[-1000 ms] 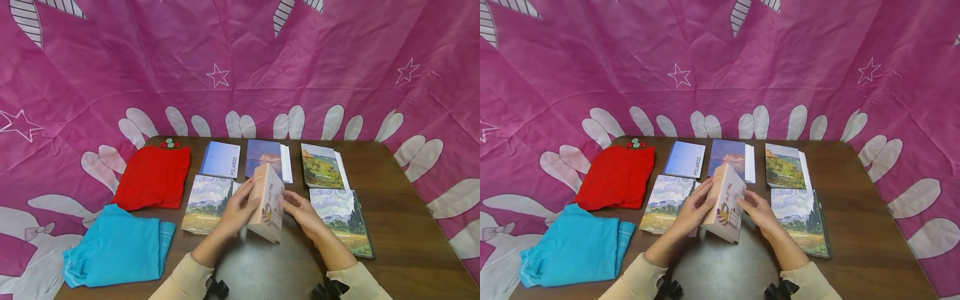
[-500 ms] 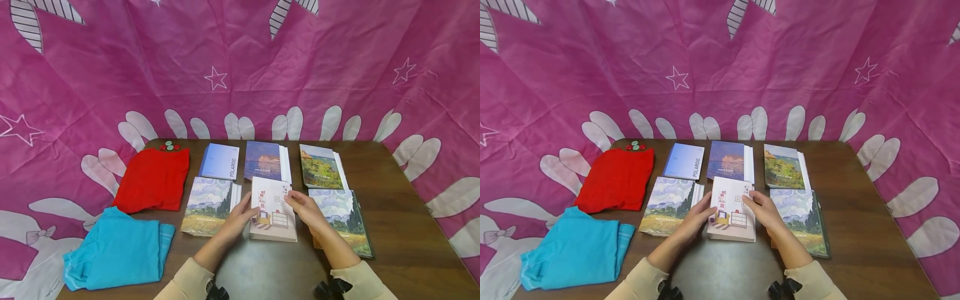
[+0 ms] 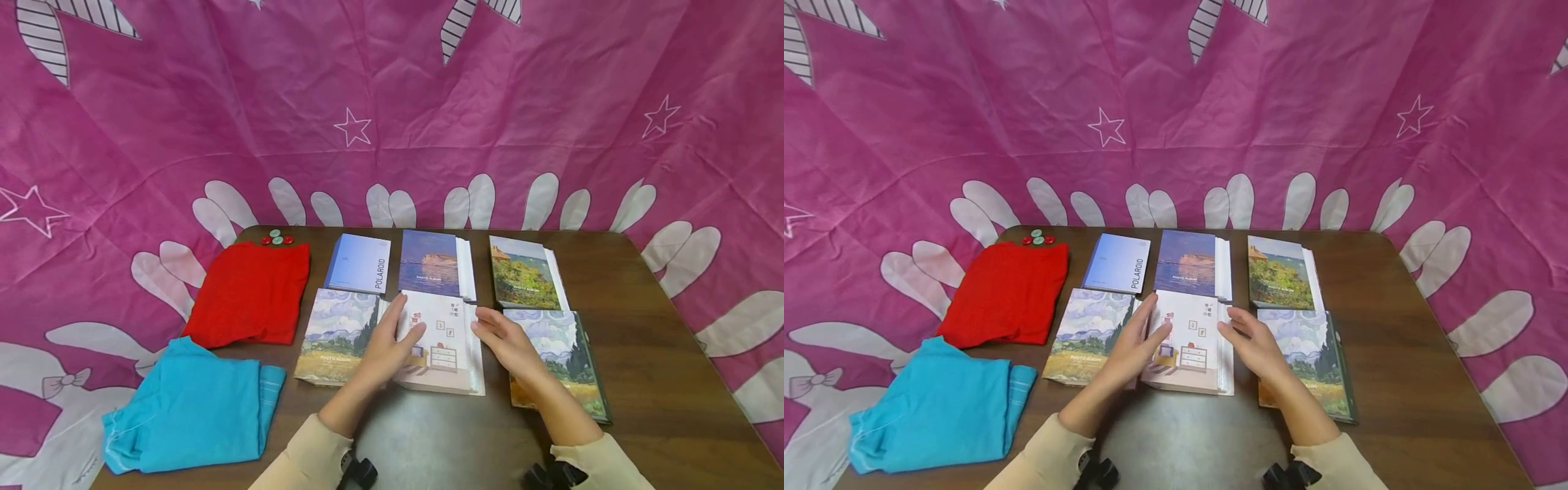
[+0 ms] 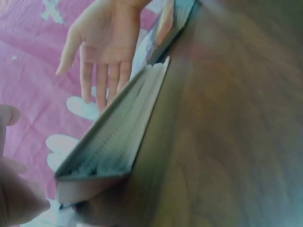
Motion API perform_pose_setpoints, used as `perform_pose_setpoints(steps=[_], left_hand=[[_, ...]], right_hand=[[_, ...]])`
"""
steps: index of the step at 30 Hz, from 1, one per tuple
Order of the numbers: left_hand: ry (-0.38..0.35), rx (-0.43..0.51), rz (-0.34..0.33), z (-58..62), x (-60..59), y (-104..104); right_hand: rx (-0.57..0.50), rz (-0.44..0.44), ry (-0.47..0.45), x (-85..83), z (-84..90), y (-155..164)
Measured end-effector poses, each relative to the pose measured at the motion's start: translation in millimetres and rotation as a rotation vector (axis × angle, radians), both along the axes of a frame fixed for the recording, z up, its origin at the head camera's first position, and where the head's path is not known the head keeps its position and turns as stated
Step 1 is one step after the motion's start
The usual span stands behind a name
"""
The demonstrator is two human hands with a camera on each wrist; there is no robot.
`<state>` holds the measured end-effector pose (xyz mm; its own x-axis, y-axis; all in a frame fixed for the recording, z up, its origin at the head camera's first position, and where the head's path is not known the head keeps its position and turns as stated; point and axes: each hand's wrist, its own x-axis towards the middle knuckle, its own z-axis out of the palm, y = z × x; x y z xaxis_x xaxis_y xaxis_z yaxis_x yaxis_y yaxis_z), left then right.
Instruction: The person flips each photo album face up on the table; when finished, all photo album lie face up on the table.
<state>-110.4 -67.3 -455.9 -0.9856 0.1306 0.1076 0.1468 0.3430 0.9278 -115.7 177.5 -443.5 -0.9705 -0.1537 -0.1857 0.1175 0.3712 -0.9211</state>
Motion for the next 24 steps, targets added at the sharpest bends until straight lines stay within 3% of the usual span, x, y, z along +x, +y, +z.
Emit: perform_pose_setpoints(steps=[5, 9, 18, 24], left_hand=[[0.056, 0.002, -0.061, 1.6, -3.7, 13], [0.083, 0.003, -0.093, 3.4, -7.5, 27], [0.072, 0.017, -0.170, 1.0, -14.8, 61], [0.080, 0.037, -0.229, 0.3, -10.4, 82]], right_hand=[[-0.058, -0.029, 0.043, 4.9, -1.3, 10], [-0.046, -0.051, 0.099, 7.7, -3.5, 23], [0.004, -0.118, 0.152, 12.4, -2.8, 57], [0.020, -0.201, 0.155, 15.9, -0.5, 86]])
